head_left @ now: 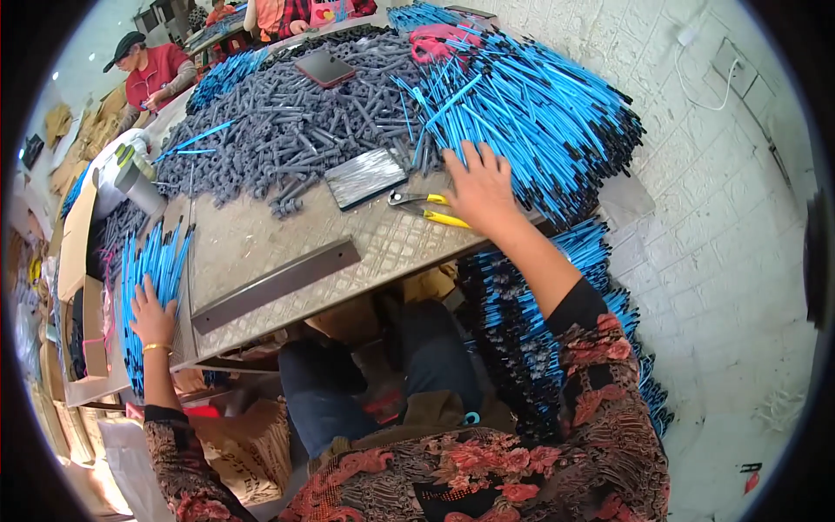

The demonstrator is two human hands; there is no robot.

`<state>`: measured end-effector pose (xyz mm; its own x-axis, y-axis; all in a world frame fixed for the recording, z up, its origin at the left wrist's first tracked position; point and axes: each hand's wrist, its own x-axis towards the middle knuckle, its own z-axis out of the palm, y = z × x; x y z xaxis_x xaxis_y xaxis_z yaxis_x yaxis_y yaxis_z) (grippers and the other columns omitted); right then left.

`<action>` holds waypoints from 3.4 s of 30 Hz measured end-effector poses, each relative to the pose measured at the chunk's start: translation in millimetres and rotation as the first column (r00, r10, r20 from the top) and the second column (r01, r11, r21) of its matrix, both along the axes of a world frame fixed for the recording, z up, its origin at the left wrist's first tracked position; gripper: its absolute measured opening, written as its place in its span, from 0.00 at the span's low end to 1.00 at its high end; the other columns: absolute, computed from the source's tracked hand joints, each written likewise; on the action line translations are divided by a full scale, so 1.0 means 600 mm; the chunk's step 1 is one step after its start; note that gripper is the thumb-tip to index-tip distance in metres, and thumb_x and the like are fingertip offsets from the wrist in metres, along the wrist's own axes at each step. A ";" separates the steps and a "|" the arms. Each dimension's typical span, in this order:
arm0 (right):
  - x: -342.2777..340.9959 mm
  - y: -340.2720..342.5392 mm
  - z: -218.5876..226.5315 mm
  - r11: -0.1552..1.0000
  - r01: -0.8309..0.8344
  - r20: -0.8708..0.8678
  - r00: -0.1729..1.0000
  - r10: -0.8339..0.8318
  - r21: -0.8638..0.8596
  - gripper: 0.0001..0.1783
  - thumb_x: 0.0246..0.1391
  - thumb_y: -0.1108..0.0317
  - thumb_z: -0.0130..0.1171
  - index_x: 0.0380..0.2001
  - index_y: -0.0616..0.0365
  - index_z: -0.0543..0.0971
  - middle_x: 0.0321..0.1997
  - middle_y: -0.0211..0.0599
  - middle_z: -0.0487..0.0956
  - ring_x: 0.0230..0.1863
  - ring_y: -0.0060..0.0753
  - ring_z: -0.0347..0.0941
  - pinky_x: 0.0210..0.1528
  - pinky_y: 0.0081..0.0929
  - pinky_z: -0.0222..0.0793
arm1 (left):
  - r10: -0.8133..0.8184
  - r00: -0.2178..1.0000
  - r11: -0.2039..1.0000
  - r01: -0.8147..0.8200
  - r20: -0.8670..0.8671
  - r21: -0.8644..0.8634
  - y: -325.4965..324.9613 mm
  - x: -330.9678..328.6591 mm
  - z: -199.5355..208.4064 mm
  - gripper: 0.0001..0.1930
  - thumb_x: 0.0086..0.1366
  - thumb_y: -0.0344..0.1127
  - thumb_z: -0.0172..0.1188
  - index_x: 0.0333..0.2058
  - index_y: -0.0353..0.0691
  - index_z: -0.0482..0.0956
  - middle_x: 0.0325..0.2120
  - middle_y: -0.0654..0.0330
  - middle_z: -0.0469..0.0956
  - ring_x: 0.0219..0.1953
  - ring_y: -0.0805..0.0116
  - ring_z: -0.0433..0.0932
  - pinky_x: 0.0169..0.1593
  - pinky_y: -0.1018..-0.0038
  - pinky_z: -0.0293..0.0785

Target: Assembling blue plastic filaments into black base components and crimping them together with a hand tool.

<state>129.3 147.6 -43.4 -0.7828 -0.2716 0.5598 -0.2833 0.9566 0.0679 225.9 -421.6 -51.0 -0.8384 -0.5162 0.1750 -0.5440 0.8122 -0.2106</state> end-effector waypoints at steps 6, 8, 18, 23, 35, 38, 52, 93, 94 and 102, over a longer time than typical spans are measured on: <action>-0.099 0.101 -0.023 0.950 -0.035 -0.035 0.998 0.048 0.310 0.27 0.46 0.69 0.52 0.54 0.53 0.67 0.63 0.42 0.60 0.62 0.48 0.56 0.59 0.41 0.54 | -0.076 0.997 0.982 0.072 -0.015 -0.177 -0.058 -0.003 -0.016 0.41 0.55 0.42 0.59 0.64 0.55 0.47 0.64 0.56 0.51 0.63 0.50 0.52 0.57 0.43 0.55; -0.124 0.105 -0.022 0.955 -0.045 -0.030 0.998 0.056 0.293 0.28 0.46 0.69 0.52 0.54 0.53 0.67 0.63 0.42 0.60 0.62 0.48 0.56 0.60 0.42 0.53 | -0.093 0.995 0.977 0.087 -0.022 -0.197 -0.063 -0.006 -0.020 0.40 0.55 0.41 0.59 0.64 0.54 0.47 0.64 0.56 0.51 0.63 0.50 0.53 0.57 0.44 0.55; -0.051 0.045 0.000 0.988 -0.117 0.143 0.984 0.102 0.104 0.27 0.42 0.71 0.54 0.51 0.55 0.70 0.62 0.42 0.62 0.60 0.48 0.59 0.56 0.44 0.59 | -0.219 0.963 0.973 0.203 -0.160 -0.106 -0.069 0.004 -0.013 0.42 0.54 0.40 0.61 0.64 0.53 0.47 0.63 0.52 0.51 0.63 0.44 0.51 0.60 0.47 0.51; 0.042 0.145 0.119 0.980 0.188 -0.326 0.924 -0.198 -0.061 0.26 0.44 0.70 0.55 0.50 0.57 0.70 0.46 0.44 0.74 0.46 0.50 0.70 0.48 0.41 0.66 | -0.380 0.877 0.918 0.317 -0.296 -0.240 -0.025 0.034 0.015 0.43 0.53 0.37 0.62 0.64 0.47 0.48 0.62 0.49 0.53 0.63 0.43 0.51 0.62 0.54 0.49; 0.080 0.322 0.085 0.912 0.362 -0.209 0.893 -0.398 -0.191 0.16 0.54 0.65 0.52 0.46 0.52 0.73 0.34 0.44 0.76 0.33 0.50 0.73 0.33 0.40 0.70 | -0.642 0.469 0.584 0.812 -0.607 0.010 0.269 0.024 0.126 0.31 0.53 0.28 0.60 0.57 0.38 0.63 0.56 0.47 0.63 0.60 0.48 0.59 0.62 0.61 0.53; 0.104 0.257 0.122 0.956 0.191 -0.314 0.914 -0.255 -0.222 0.13 0.53 0.66 0.54 0.43 0.51 0.75 0.30 0.43 0.75 0.29 0.48 0.73 0.29 0.39 0.69 | -0.429 0.457 0.274 0.888 -0.779 0.370 0.317 -0.012 0.109 0.22 0.55 0.26 0.57 0.51 0.35 0.70 0.47 0.51 0.72 0.52 0.60 0.69 0.57 0.69 0.61; 0.242 0.045 0.112 0.747 -0.375 0.128 0.846 0.518 -0.549 0.18 0.49 0.74 0.56 0.46 0.52 0.76 0.29 0.40 0.74 0.27 0.43 0.73 0.29 0.31 0.69 | -0.033 0.594 -0.668 0.585 -0.804 0.460 0.454 -0.025 0.169 0.15 0.68 0.39 0.45 0.43 0.33 0.72 0.34 0.52 0.78 0.37 0.60 0.79 0.46 0.69 0.73; 0.111 0.014 0.192 0.328 0.190 0.373 0.614 0.695 -0.925 0.15 0.58 0.56 0.49 0.32 0.58 0.76 0.17 0.20 0.65 0.14 0.12 0.55 0.14 0.13 0.47 | 0.363 0.782 -0.771 0.557 -0.507 0.309 0.414 0.009 0.234 0.21 0.65 0.40 0.52 0.54 0.40 0.64 0.48 0.49 0.71 0.50 0.59 0.71 0.50 0.65 0.70; 0.140 -0.001 0.173 0.293 0.254 0.382 0.471 0.795 -0.922 0.15 0.58 0.57 0.49 0.33 0.59 0.75 0.17 0.20 0.65 0.13 0.11 0.54 0.14 0.12 0.46 | 0.356 0.788 -0.776 0.549 -0.502 0.312 0.422 0.011 0.237 0.21 0.65 0.40 0.52 0.54 0.40 0.64 0.48 0.49 0.71 0.50 0.59 0.71 0.50 0.65 0.70; 0.244 -0.045 0.082 0.207 0.209 0.259 0.266 0.929 -0.956 0.14 0.60 0.58 0.48 0.35 0.58 0.74 0.19 0.20 0.66 0.18 0.12 0.58 0.19 0.12 0.55 | 0.316 0.503 -0.344 0.851 -0.804 0.397 0.457 0.013 0.206 0.04 0.64 0.35 0.54 0.33 0.42 0.72 0.21 0.65 0.74 0.20 0.77 0.71 0.25 0.82 0.66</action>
